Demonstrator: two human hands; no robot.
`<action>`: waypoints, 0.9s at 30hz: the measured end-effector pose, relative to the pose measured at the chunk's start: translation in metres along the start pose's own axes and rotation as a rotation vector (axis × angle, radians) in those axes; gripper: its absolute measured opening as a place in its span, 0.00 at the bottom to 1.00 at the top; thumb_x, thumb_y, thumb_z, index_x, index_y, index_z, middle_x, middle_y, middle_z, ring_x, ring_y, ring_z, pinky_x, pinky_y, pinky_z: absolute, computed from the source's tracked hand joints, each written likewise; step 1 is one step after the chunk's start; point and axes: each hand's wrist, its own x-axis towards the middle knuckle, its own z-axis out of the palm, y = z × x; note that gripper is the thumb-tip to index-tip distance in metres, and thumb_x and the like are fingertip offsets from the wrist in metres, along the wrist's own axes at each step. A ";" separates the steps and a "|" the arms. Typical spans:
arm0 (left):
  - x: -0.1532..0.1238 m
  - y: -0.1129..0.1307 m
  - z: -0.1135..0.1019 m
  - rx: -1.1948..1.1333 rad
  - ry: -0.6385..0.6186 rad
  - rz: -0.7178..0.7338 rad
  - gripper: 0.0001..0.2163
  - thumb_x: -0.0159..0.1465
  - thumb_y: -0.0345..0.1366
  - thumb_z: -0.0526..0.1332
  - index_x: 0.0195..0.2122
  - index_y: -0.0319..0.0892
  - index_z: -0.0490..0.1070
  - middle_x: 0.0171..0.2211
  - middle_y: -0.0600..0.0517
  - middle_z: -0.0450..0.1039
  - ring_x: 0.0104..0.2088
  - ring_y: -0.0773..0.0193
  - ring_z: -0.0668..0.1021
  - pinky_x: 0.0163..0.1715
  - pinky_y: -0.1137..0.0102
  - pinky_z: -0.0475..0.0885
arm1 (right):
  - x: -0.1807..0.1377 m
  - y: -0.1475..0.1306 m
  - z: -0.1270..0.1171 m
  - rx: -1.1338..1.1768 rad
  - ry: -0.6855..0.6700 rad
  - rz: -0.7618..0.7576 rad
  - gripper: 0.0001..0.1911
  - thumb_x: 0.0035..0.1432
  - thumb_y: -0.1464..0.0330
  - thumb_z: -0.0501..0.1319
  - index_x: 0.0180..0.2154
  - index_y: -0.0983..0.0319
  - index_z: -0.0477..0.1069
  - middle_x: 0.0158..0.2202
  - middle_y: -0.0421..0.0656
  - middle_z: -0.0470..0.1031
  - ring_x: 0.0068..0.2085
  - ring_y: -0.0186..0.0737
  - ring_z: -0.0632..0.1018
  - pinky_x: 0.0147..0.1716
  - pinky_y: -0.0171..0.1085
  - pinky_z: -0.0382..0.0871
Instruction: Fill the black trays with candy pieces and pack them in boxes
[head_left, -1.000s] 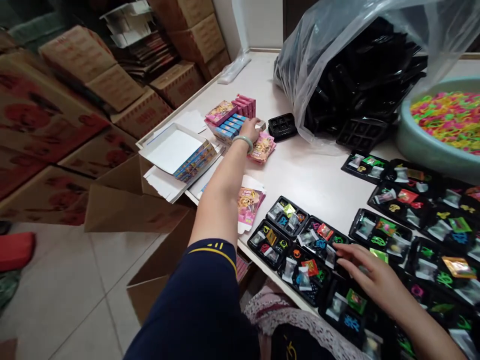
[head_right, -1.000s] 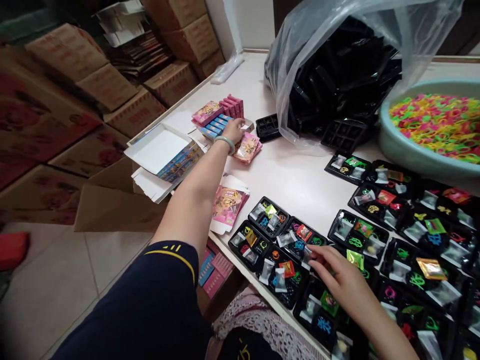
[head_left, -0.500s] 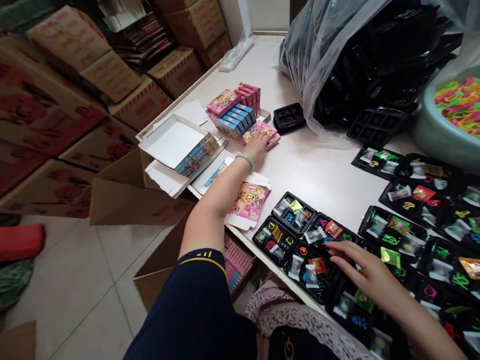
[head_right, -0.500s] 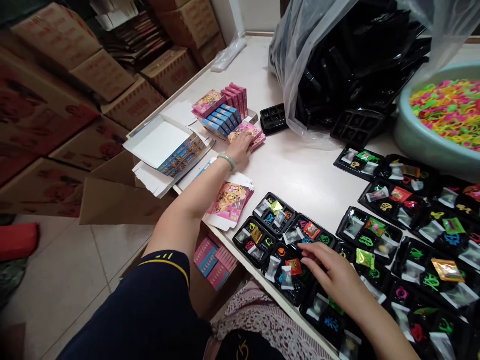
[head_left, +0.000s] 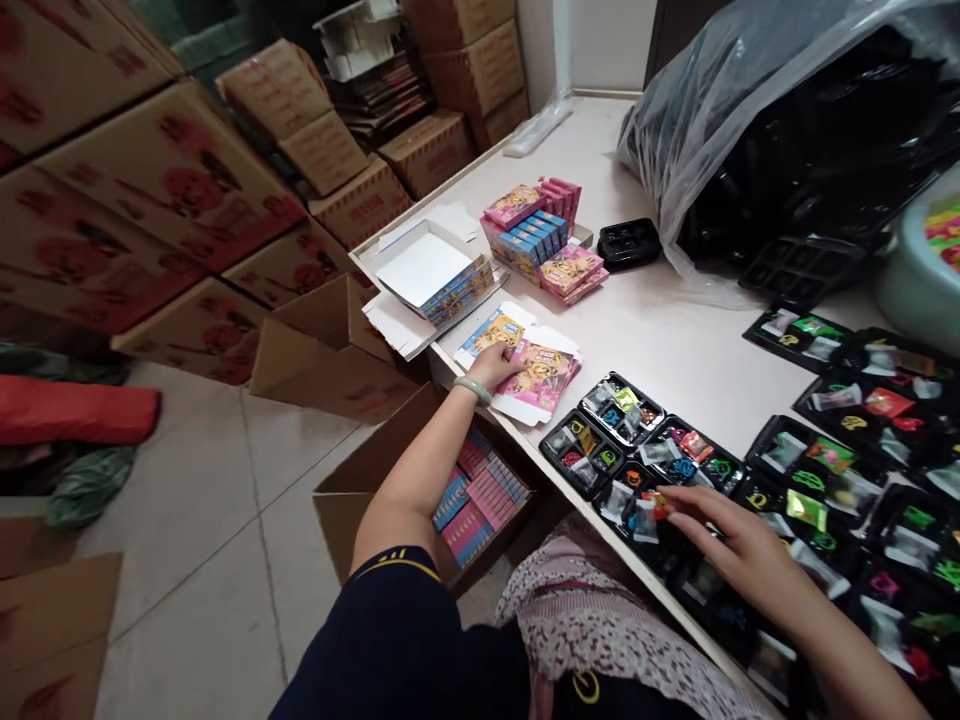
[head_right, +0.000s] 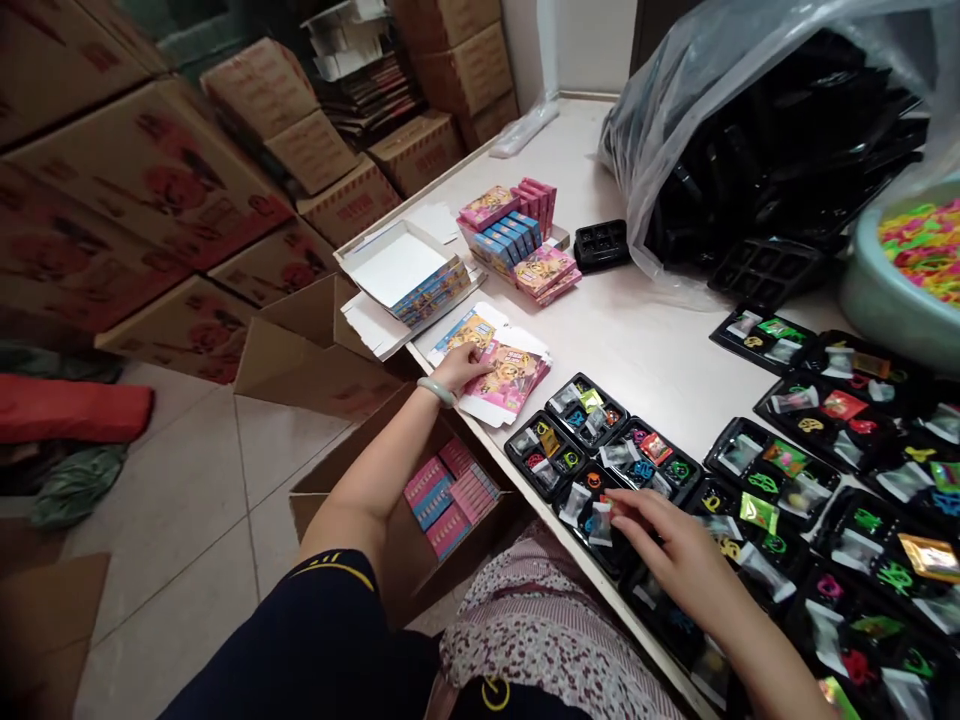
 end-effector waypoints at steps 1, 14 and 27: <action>-0.002 0.000 -0.001 -0.119 0.025 -0.005 0.18 0.44 0.35 0.74 0.24 0.40 0.62 0.20 0.58 0.62 0.25 0.69 0.67 0.27 0.73 0.62 | 0.001 -0.006 0.002 0.004 -0.009 -0.023 0.15 0.63 0.59 0.56 0.47 0.55 0.74 0.45 0.46 0.79 0.45 0.44 0.80 0.45 0.42 0.76; -0.152 0.134 0.067 -0.002 -0.361 0.876 0.05 0.64 0.34 0.59 0.38 0.38 0.71 0.35 0.48 0.75 0.36 0.65 0.75 0.39 0.69 0.71 | 0.013 -0.053 -0.020 -0.223 0.642 -0.180 0.22 0.58 0.56 0.60 0.50 0.62 0.71 0.46 0.52 0.77 0.47 0.52 0.77 0.49 0.52 0.72; -0.189 0.172 0.138 0.432 -0.375 1.334 0.20 0.69 0.37 0.53 0.60 0.33 0.60 0.54 0.37 0.70 0.51 0.55 0.75 0.49 0.63 0.73 | -0.059 -0.037 -0.084 0.111 0.477 0.194 0.23 0.45 0.46 0.64 0.34 0.56 0.80 0.37 0.45 0.81 0.41 0.54 0.80 0.43 0.49 0.76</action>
